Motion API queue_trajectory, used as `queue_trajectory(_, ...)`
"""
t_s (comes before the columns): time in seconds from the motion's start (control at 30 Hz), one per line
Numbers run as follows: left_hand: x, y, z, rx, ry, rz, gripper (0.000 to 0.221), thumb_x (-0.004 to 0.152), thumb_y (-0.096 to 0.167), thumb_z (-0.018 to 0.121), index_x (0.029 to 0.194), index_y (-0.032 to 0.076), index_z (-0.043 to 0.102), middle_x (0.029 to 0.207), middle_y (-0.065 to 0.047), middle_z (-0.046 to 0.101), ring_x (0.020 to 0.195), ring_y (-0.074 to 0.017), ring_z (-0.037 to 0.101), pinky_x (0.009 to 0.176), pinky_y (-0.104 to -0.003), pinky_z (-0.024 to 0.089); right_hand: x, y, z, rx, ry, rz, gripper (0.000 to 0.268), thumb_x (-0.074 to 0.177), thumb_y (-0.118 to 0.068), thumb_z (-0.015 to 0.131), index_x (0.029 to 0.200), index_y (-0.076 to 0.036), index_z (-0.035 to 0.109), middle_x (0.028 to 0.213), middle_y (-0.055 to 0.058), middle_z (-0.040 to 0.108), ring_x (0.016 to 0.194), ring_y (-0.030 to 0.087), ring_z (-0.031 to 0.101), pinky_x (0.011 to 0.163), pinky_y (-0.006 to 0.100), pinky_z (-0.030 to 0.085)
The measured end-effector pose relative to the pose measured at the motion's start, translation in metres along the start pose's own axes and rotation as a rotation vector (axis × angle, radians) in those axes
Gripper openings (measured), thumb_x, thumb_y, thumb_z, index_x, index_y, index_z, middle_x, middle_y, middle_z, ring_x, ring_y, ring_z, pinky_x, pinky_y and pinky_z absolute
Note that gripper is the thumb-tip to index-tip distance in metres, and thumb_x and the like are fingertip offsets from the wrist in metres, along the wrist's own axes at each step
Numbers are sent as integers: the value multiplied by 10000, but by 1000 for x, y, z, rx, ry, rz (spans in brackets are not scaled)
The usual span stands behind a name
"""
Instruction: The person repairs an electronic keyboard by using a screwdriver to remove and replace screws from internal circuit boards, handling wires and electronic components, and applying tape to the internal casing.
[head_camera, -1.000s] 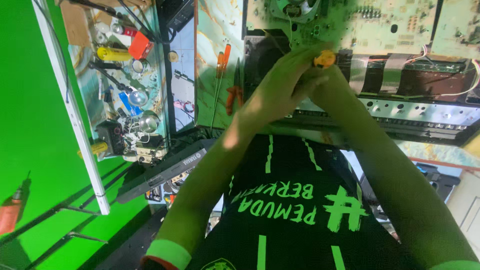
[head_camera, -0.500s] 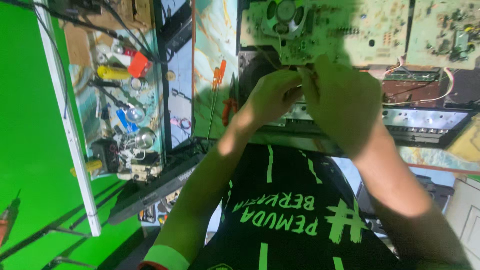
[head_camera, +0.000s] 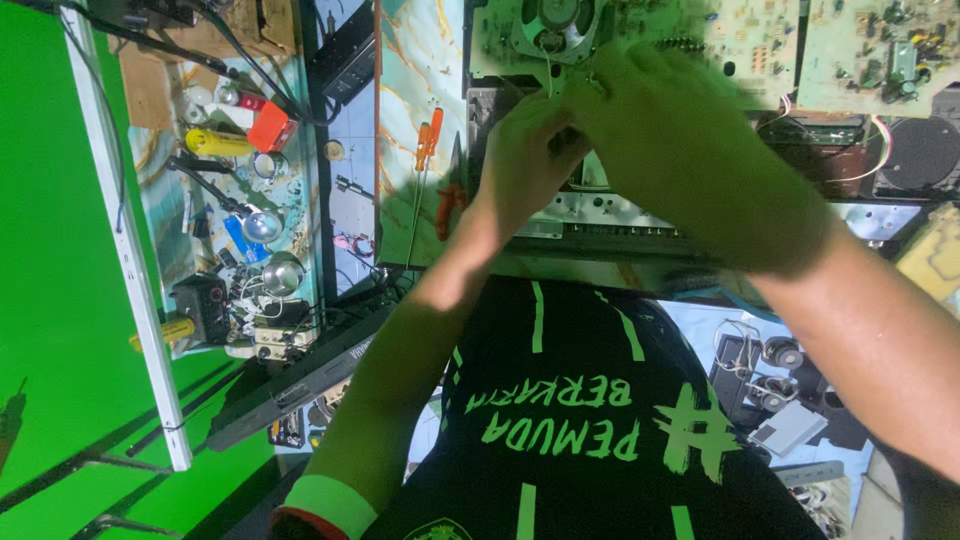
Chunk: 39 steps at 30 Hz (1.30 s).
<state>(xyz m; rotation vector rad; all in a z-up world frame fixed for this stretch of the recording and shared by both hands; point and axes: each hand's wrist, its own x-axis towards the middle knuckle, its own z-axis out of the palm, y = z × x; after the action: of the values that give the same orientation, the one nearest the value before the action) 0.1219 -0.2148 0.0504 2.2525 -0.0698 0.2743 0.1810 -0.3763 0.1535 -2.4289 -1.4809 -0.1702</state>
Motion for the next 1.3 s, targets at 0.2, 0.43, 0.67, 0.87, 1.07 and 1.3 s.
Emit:
queue_trajectory(0.2, 3, 19, 12, 129, 188, 116, 254, 813, 105, 738, 1049, 19, 697, 921, -132, 714, 938, -378, 710, 1030, -536, 448, 10, -4, -1, 11, -402, 413, 204, 1064, -152, 588, 1202, -3, 573, 966, 203, 677, 860, 358, 691, 687, 465, 565)
queue_trajectory(0.43, 0, 4, -7, -338, -167, -37, 259, 988, 54, 680, 1245, 77, 669, 1108, -106, 748, 989, -239, 783, 870, -351, 612, -1, 4, -5, 237, 69, -17, 399, 785, -160, 654, 1129, 32, 592, 1039, 265, 654, 882, 399, 692, 703, 452, 574)
queue_trajectory(0.67, -4, -12, 1, -341, -71, 135, 209, 888, 18, 704, 1090, 21, 649, 1045, -148, 699, 953, -299, 725, 819, -349, 581, 12, -14, -9, 111, -271, 357, 283, 1096, -274, 627, 1222, -22, 609, 970, 196, 679, 828, 382, 701, 689, 473, 556)
queue_trajectory(0.87, 3, -14, -6, -181, -16, 204, 181, 906, 5, 696, 1077, 53, 662, 1032, -143, 702, 895, -266, 704, 822, -350, 574, 6, -17, -11, 60, -154, 354, 560, 953, -496, 695, 1157, 19, 610, 931, 195, 673, 760, 362, 686, 577, 467, 541)
queue_trajectory(1.07, 6, -8, -11, -363, -284, -93, 129, 1008, 40, 613, 1128, -6, 626, 880, -193, 647, 732, -276, 626, 666, -372, 502, 9, -12, -15, 147, 0, 220, 154, 1060, -197, 604, 1096, -48, 618, 987, 165, 668, 913, 338, 684, 744, 429, 577)
queue_trajectory(1.3, 8, -11, -9, -308, -142, 153, 122, 959, 10, 647, 1079, 37, 645, 989, -165, 701, 871, -256, 719, 757, -343, 584, 24, -19, -25, 151, -199, 466, 269, 1006, -260, 595, 1171, -48, 603, 968, 186, 640, 925, 362, 659, 736, 471, 552)
